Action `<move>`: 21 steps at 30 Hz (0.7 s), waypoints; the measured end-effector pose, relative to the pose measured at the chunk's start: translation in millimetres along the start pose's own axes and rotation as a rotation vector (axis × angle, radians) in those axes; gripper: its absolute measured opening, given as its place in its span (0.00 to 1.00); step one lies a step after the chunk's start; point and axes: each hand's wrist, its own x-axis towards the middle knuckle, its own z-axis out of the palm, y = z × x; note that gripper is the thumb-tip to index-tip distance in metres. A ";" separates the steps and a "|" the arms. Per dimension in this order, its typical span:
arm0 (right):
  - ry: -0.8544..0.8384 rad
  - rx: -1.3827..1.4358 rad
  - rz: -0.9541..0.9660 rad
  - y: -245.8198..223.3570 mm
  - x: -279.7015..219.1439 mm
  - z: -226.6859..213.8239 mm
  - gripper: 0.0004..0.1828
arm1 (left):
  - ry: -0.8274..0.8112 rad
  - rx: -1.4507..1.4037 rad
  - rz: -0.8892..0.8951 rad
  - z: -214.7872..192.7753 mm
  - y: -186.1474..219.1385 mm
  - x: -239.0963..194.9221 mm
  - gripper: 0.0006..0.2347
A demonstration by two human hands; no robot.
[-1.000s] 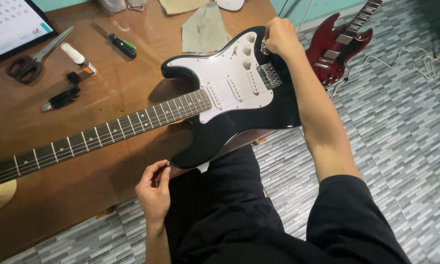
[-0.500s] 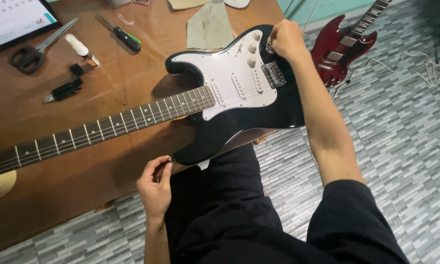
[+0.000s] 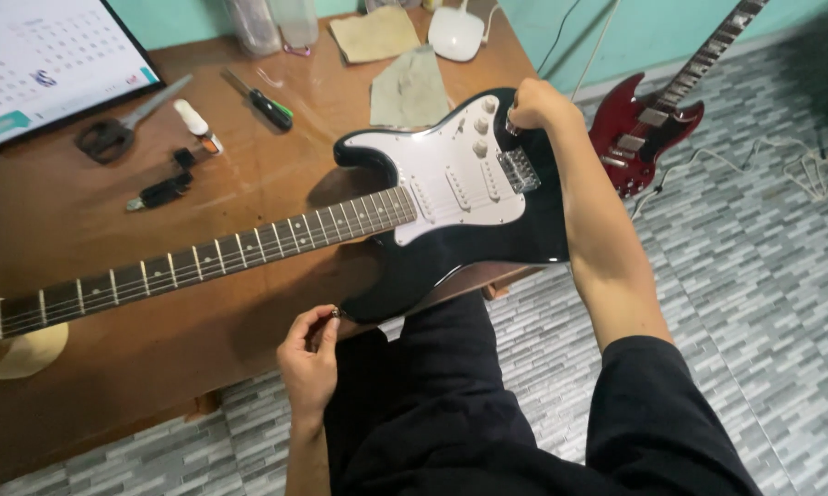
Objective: The person wipes the body, headstock, and fretboard of a black electric guitar with a cloth. They clean the bridge and control area, then return to the fretboard and body, finishing by wiping the bridge again.
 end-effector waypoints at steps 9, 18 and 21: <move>-0.018 0.073 -0.156 26.5 0.4 3.0 0.10 | -0.017 0.016 0.018 -1.7 -12.9 2.9 0.07; 0.627 0.157 -0.349 72.3 68.2 62.7 0.06 | -0.029 0.059 0.017 -0.4 -10.1 3.5 0.06; 0.726 0.188 -0.269 75.3 72.4 59.0 0.07 | -0.031 0.068 0.036 -1.7 -22.0 4.3 0.06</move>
